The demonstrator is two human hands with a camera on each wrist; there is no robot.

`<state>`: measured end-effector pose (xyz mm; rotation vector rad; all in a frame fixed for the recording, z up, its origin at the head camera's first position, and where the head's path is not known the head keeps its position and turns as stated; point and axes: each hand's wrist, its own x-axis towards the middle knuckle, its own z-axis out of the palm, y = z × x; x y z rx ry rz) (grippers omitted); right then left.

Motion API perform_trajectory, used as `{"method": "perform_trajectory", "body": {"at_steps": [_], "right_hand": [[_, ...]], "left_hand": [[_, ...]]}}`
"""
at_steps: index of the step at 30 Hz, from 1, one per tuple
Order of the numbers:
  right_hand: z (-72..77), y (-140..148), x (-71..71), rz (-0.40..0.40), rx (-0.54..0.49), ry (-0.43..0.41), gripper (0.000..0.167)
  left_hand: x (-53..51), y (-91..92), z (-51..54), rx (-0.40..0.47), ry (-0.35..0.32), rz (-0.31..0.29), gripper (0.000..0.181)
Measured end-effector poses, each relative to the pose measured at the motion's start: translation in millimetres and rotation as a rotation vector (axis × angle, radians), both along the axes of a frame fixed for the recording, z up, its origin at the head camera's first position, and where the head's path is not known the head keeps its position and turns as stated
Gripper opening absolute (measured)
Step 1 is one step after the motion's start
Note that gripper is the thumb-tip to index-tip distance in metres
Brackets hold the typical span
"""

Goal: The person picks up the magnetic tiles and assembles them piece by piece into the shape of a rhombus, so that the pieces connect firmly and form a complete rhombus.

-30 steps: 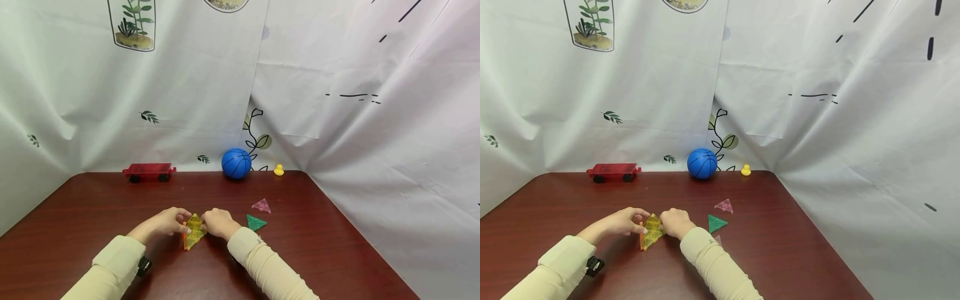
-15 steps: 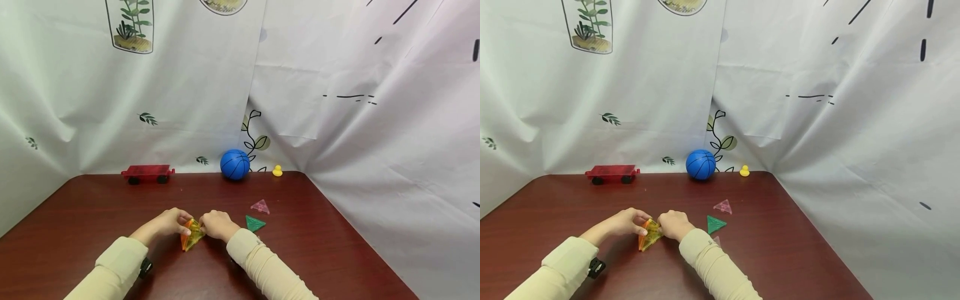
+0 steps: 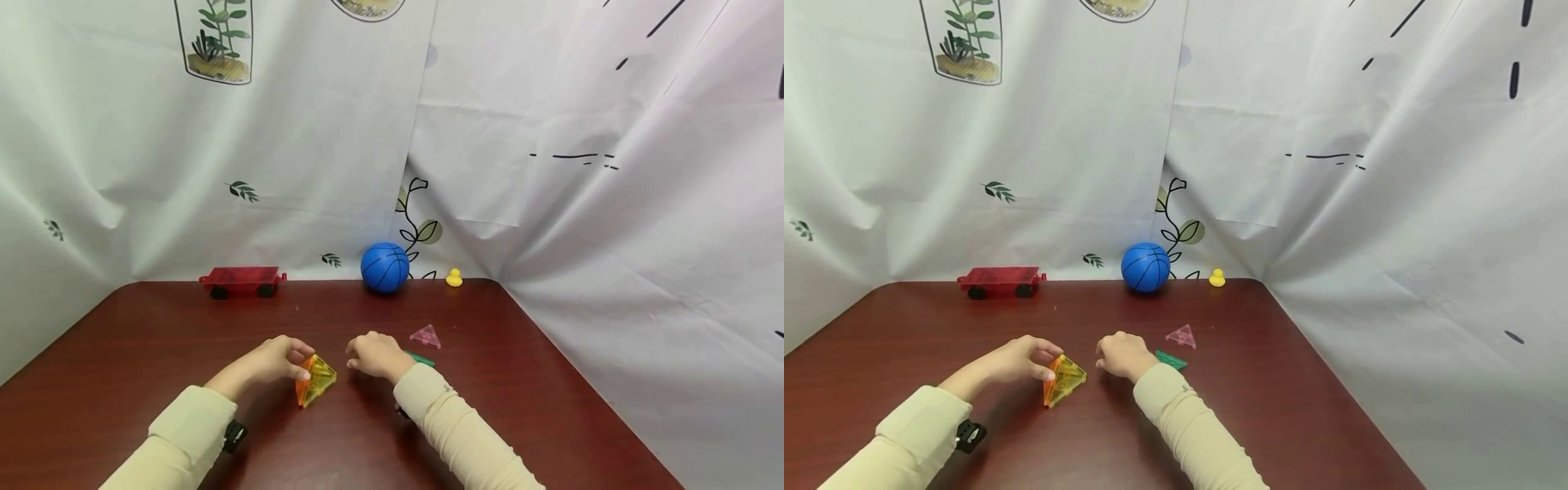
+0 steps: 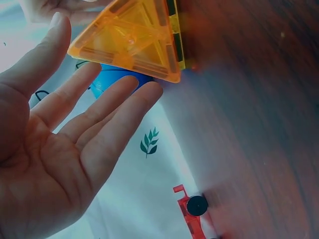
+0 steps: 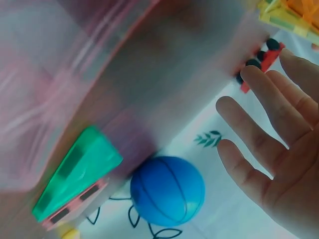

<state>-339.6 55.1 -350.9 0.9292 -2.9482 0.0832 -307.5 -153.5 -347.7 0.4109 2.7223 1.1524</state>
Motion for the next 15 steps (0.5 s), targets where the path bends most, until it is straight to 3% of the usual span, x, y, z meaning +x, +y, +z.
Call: {"method": "perform_trajectory", "body": {"at_steps": [15], "right_hand": [[2.4,69.2,-7.4,-0.102,-0.080,-0.044,0.024]], "left_hand": [[7.4,3.4,10.7,0.031,0.064,-0.042,0.045]]}}
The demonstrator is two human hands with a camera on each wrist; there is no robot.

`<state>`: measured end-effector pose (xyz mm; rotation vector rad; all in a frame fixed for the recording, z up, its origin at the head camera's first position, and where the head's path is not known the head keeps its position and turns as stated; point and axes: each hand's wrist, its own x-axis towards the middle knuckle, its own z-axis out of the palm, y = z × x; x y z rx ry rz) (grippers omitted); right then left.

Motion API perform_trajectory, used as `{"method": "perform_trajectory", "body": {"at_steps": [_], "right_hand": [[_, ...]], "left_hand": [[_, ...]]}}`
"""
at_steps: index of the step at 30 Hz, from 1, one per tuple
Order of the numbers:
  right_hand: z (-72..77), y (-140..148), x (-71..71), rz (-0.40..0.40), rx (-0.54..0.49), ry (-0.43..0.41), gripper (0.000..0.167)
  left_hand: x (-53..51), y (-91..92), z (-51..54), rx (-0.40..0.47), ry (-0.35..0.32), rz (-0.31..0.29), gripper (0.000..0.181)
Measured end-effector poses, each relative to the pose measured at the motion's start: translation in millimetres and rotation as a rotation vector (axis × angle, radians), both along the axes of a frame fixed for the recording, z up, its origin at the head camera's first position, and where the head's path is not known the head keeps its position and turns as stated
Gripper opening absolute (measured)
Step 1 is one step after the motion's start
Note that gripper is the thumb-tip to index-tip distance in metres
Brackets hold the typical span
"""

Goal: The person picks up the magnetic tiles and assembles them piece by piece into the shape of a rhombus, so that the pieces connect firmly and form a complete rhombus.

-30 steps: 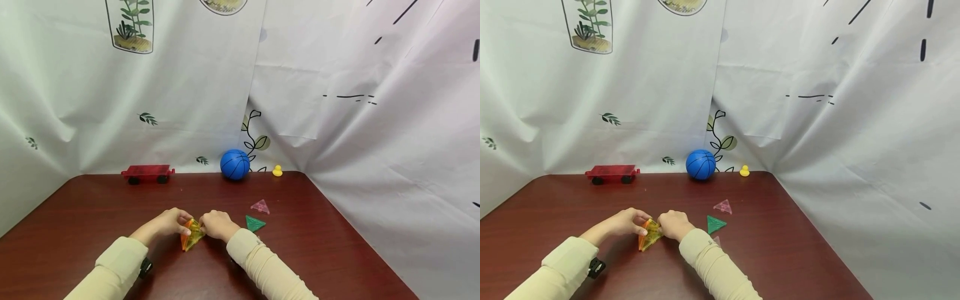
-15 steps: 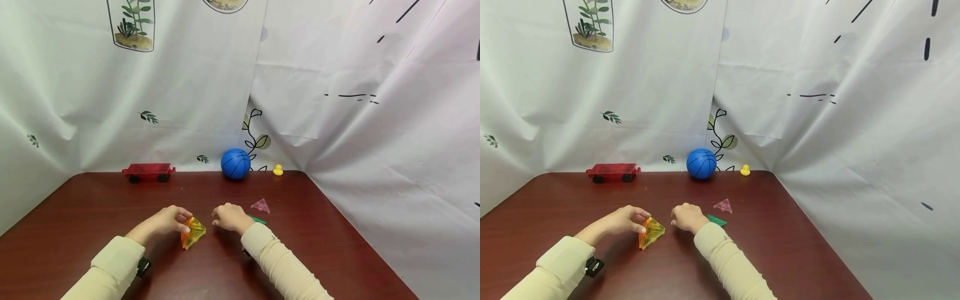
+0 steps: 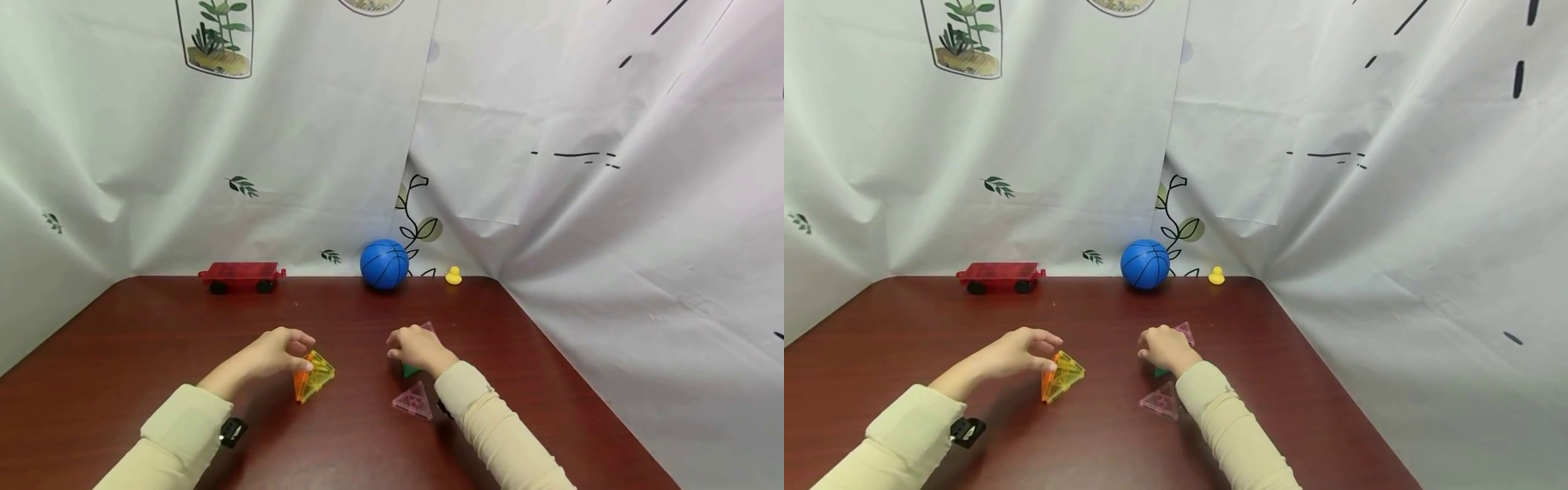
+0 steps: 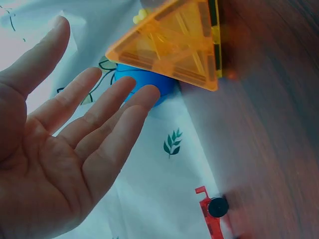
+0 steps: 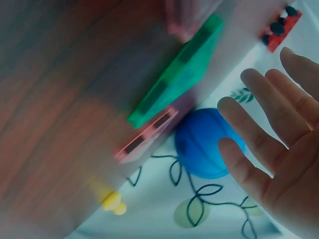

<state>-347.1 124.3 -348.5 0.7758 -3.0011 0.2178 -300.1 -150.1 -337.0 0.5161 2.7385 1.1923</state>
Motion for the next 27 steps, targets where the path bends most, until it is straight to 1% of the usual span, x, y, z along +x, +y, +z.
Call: {"method": "perform_trajectory", "body": {"at_steps": [3,5,9,12,17,22,25,27], "right_hand": [[-1.6,7.9,-2.4,-0.021,-0.014,0.005,0.023],[-2.5,12.3,-4.1,-0.036,-0.021,0.007,0.022],[-4.4,18.7,-6.6,-0.070,-0.011,0.001,0.023],[-5.5,22.2,-7.8,-0.090,0.005,-0.010,0.026],[-6.6,27.8,-9.3,-0.137,0.028,-0.038,0.032],[-5.5,29.2,-9.7,-0.184,0.066,-0.091,0.033],[-5.2,27.8,-9.1,-0.201,0.088,-0.123,0.037],[-5.8,26.4,-9.0,-0.219,0.109,-0.139,0.041]], "left_hand": [[0.8,3.3,2.6,-0.005,0.028,-0.001,0.043],[1.5,6.1,4.2,-0.011,0.058,-0.003,0.041],[4.4,13.8,7.9,-0.003,0.091,0.012,0.037],[6.4,21.1,11.2,0.009,0.083,0.017,0.037],[6.3,35.4,14.9,0.004,0.074,0.006,0.036],[2.5,52.5,9.8,-0.005,0.081,-0.019,0.029],[-0.1,65.2,5.1,-0.015,0.076,-0.027,0.025],[-1.9,73.9,1.9,-0.029,0.087,-0.032,0.022]]}}
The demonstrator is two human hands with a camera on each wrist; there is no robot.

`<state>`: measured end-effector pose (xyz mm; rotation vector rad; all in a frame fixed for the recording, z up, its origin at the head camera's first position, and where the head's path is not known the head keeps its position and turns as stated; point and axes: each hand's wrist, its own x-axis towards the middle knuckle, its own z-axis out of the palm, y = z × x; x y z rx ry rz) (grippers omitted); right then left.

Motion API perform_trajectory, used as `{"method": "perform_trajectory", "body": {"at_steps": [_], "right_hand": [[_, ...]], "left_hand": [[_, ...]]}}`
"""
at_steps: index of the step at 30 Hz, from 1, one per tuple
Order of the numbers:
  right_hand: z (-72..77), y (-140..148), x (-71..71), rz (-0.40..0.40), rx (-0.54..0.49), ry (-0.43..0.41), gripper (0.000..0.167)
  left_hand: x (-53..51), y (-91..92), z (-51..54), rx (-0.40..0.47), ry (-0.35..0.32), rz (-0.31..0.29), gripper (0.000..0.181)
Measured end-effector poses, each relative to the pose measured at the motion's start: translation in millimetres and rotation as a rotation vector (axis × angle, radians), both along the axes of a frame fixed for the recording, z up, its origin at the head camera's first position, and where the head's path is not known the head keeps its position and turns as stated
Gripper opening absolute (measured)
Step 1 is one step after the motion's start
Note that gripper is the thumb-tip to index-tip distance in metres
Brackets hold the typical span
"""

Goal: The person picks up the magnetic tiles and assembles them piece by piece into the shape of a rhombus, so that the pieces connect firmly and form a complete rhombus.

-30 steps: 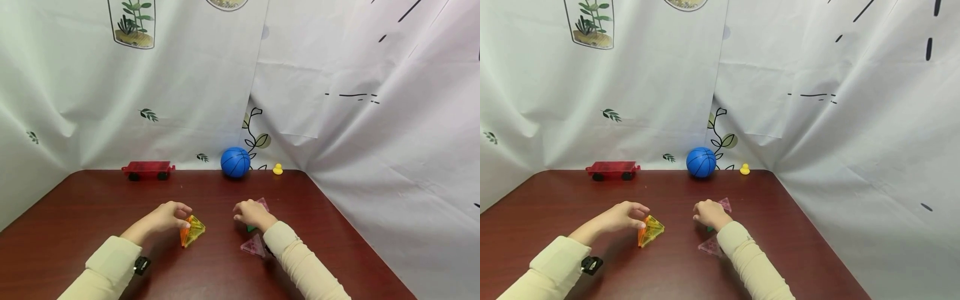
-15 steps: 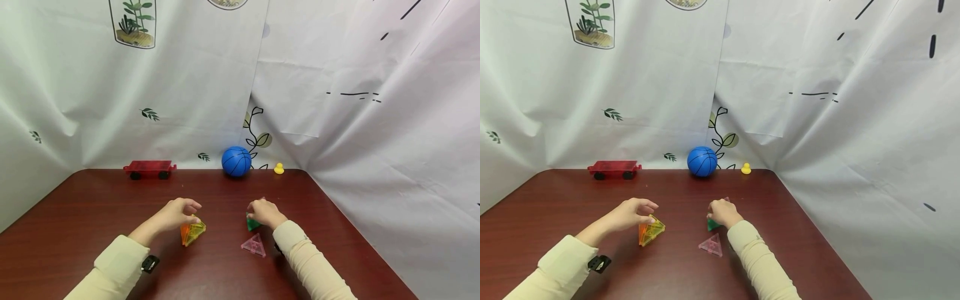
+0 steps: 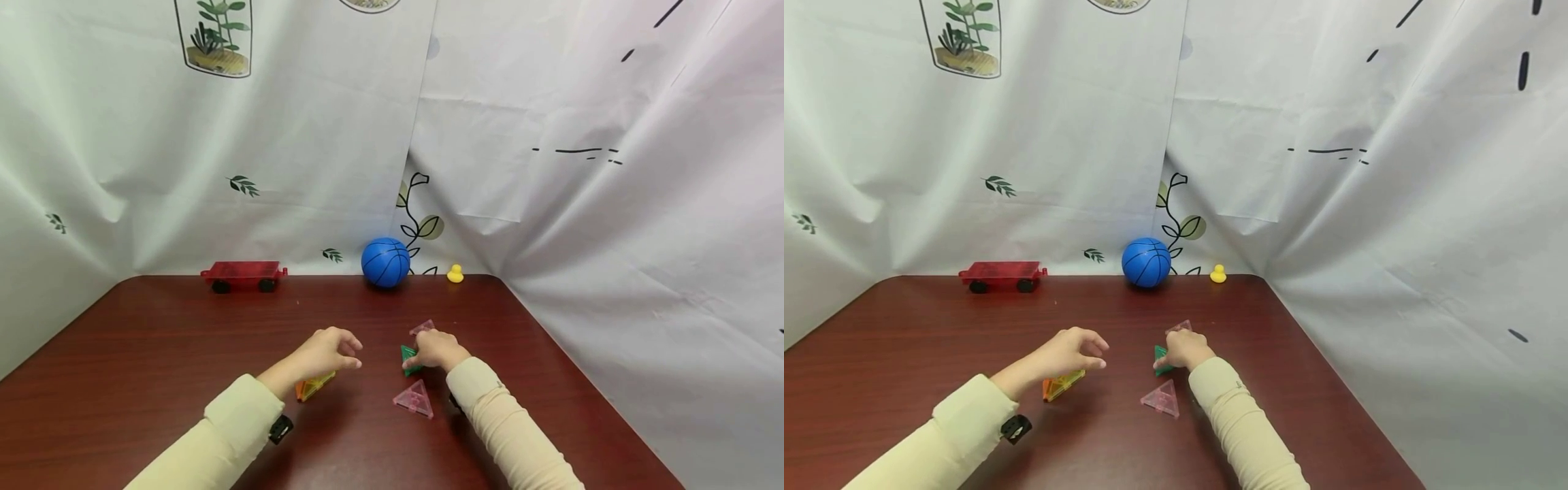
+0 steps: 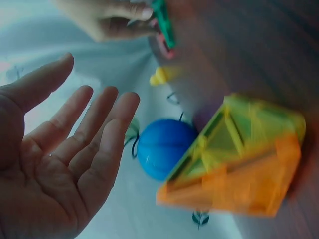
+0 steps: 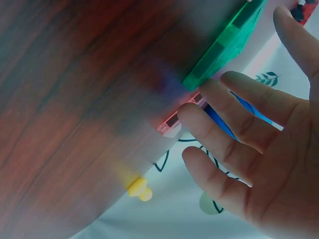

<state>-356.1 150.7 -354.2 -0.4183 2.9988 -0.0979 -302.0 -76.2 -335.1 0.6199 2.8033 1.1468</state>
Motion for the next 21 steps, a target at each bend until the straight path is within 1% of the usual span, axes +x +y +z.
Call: {"method": "perform_trajectory", "body": {"at_steps": [3,6,9,14,15,18,21], "right_hand": [[-2.2,-1.3,-1.7,-0.020,0.033,-0.008,0.043],[-4.1,-2.6,-3.2,-0.027,0.054,-0.017,0.044],[-5.5,-4.0,-4.2,-0.030,0.063,-0.027,0.046],[-6.6,-6.3,-5.2,-0.031,0.065,-0.037,0.043],[-6.6,-6.6,-5.3,-0.030,0.062,-0.038,0.043],[-7.1,-7.2,-5.4,-0.028,0.055,-0.040,0.041],[-7.8,-6.7,-5.2,-0.024,0.042,-0.036,0.041]], "left_hand": [[-2.8,12.4,-3.8,-0.040,0.014,-0.016,0.021],[-3.9,23.3,-8.0,-0.076,0.003,-0.040,0.022],[-3.9,32.9,-12.6,-0.101,-0.011,-0.070,0.022],[-2.5,46.0,-19.3,-0.148,0.011,-0.106,0.021],[-2.1,48.0,-20.2,-0.149,0.007,-0.111,0.021],[-1.5,53.5,-23.1,-0.149,-0.017,-0.118,0.019],[-1.1,58.6,-25.6,-0.154,-0.037,-0.108,0.019]]}}
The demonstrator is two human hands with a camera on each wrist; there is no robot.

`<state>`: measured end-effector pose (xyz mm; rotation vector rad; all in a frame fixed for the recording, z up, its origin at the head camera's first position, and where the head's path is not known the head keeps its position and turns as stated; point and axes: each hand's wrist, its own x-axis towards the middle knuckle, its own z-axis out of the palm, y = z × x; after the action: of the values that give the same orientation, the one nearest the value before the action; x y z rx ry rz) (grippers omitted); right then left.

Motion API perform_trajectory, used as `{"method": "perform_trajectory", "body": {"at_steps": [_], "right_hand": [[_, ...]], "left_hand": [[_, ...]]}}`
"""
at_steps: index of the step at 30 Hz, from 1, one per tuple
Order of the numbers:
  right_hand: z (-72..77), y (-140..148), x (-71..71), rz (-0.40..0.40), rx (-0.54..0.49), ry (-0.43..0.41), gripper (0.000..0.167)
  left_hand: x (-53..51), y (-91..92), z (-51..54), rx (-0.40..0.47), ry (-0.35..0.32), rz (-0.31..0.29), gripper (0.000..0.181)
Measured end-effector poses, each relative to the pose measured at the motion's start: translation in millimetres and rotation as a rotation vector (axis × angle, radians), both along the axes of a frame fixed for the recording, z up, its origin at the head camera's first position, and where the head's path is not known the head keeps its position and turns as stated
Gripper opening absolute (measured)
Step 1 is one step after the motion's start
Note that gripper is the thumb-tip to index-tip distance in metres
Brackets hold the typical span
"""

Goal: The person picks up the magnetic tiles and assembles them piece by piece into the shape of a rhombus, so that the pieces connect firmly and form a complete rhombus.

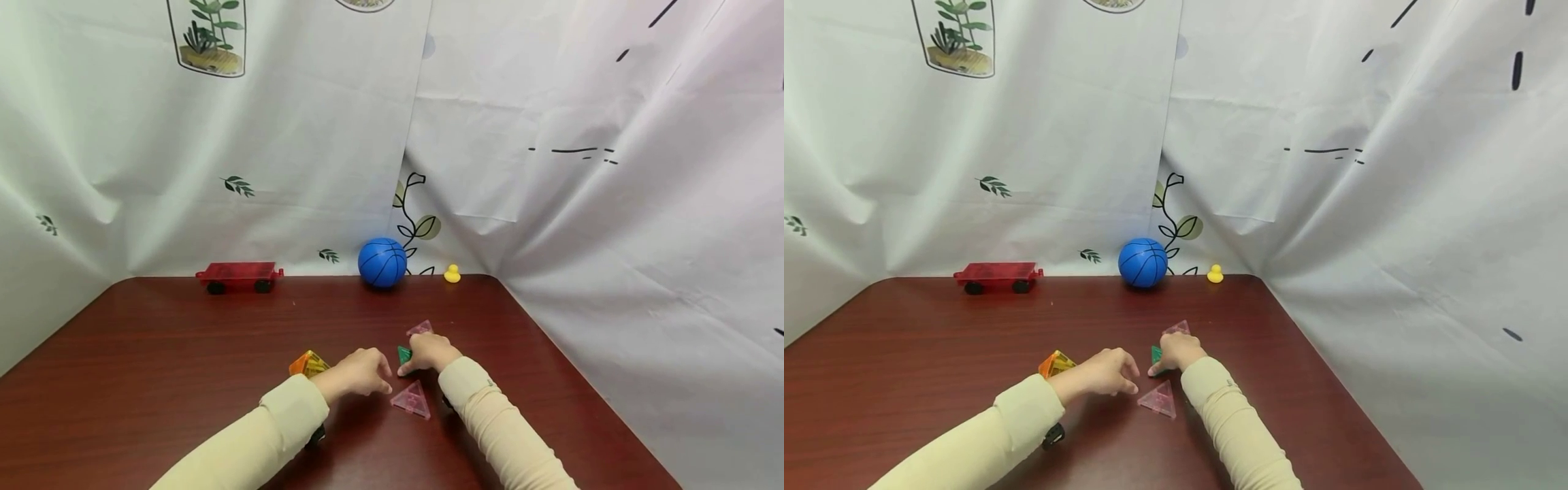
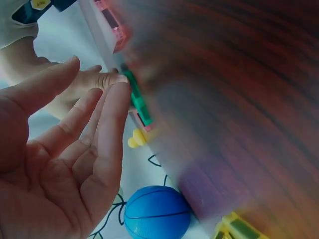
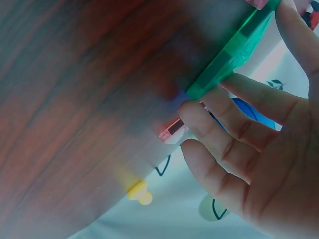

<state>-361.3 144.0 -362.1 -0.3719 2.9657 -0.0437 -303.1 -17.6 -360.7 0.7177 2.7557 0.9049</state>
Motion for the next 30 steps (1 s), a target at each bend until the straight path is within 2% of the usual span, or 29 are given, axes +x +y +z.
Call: {"method": "perform_trajectory", "body": {"at_steps": [9,17,21,24,30], "right_hand": [[-1.6,-1.4,1.3,0.006,-0.005,0.027,0.042],[-2.8,-1.7,1.1,0.022,-0.017,0.068,0.045],[-4.4,2.3,3.5,0.027,-0.094,0.094,0.043],[-4.5,8.3,5.0,0.042,-0.181,0.106,0.040],[5.9,24.6,7.6,0.118,-0.418,0.034,0.025]], "left_hand": [[1.1,10.2,-5.0,-0.111,0.058,0.061,0.014],[0.6,20.8,-6.8,-0.217,0.085,0.066,0.023],[1.2,26.7,-7.3,-0.271,0.104,0.094,0.024],[0.9,29.7,-7.2,-0.300,0.079,0.115,0.024],[-1.7,30.3,-6.4,-0.330,0.004,0.122,0.022]]}}
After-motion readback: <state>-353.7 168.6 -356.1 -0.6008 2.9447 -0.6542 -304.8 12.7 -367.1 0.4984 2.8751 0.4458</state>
